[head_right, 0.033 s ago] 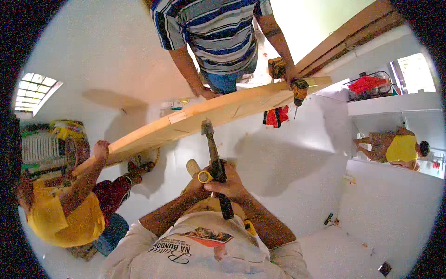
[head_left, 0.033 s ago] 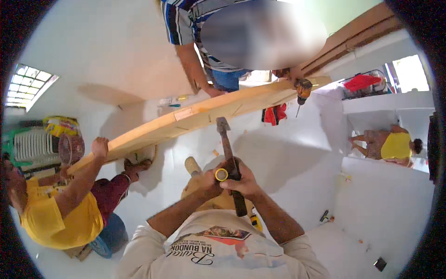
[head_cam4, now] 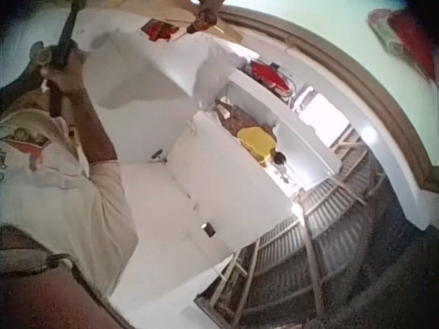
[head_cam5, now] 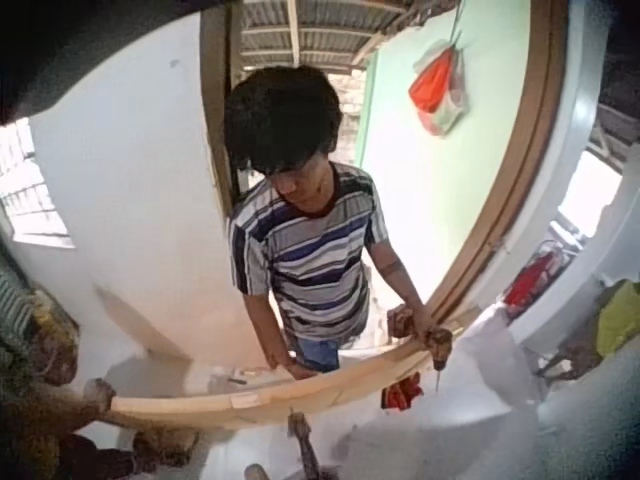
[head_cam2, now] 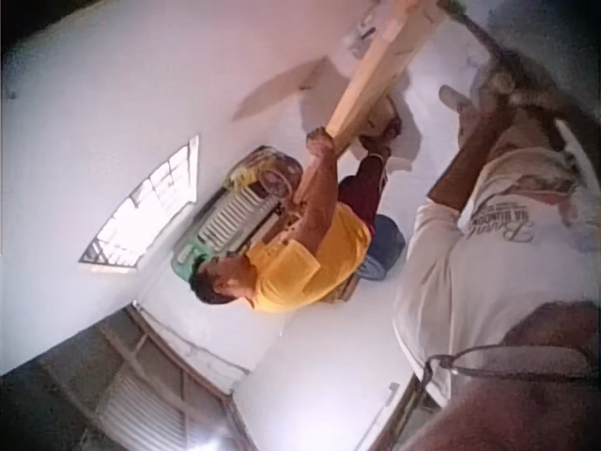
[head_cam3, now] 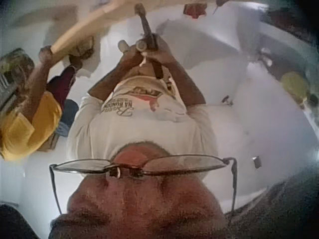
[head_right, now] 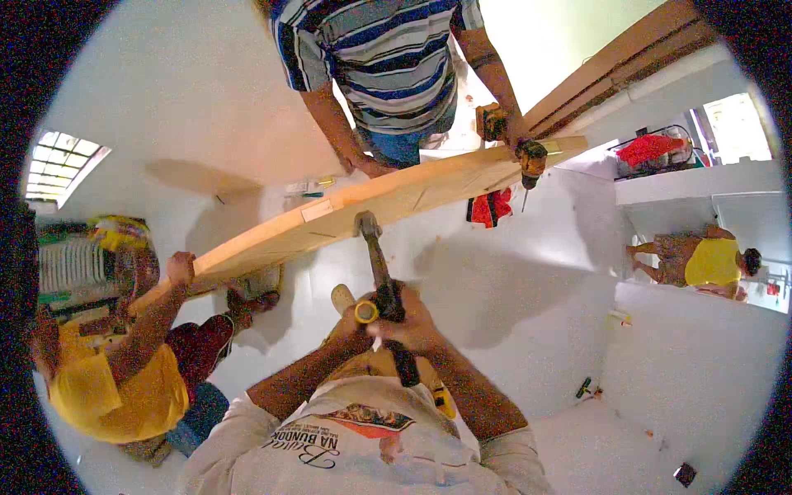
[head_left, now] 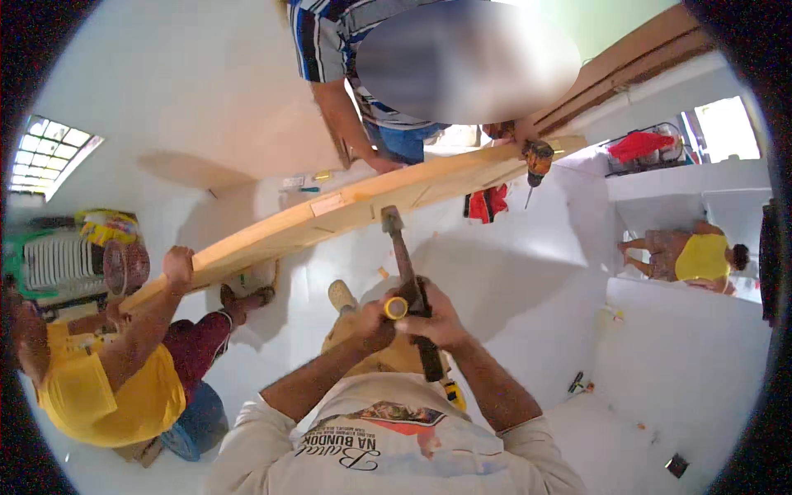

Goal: Measure, chisel, and hammer a door frame or door section for hinge placement.

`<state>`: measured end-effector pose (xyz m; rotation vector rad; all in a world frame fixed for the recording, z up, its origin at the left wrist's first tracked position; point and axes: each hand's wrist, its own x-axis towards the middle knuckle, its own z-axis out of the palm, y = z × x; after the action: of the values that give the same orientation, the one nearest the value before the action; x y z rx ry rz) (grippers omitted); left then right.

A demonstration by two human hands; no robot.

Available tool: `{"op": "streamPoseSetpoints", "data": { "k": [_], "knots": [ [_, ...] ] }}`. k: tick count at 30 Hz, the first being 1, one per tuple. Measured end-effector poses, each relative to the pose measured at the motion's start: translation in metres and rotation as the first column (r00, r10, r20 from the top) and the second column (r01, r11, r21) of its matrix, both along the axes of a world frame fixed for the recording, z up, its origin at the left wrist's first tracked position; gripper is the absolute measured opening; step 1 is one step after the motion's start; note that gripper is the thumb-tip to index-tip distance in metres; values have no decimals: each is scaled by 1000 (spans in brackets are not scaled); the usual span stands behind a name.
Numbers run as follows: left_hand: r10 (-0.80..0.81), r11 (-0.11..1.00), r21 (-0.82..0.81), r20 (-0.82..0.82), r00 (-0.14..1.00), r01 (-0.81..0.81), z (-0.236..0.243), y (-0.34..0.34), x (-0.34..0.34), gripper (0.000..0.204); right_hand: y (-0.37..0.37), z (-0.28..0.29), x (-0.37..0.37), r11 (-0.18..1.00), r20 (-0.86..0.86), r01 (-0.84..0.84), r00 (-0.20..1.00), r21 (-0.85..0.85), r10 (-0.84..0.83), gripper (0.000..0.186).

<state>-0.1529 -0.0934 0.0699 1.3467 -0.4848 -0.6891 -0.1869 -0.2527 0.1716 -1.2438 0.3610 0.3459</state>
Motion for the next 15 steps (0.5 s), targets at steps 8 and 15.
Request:
{"op": "streamPoseSetpoints", "data": {
  "k": [8,15],
  "knots": [
    [-81,940,341,162,983,21,29,60,46,37,-97,-10,97,535,-29,-133,980,-834,198,60],
    [-2,903,426,140,990,-58,13,87,50,36,-123,-43,156,545,26,20,1000,-838,3,56]
  ]
}}
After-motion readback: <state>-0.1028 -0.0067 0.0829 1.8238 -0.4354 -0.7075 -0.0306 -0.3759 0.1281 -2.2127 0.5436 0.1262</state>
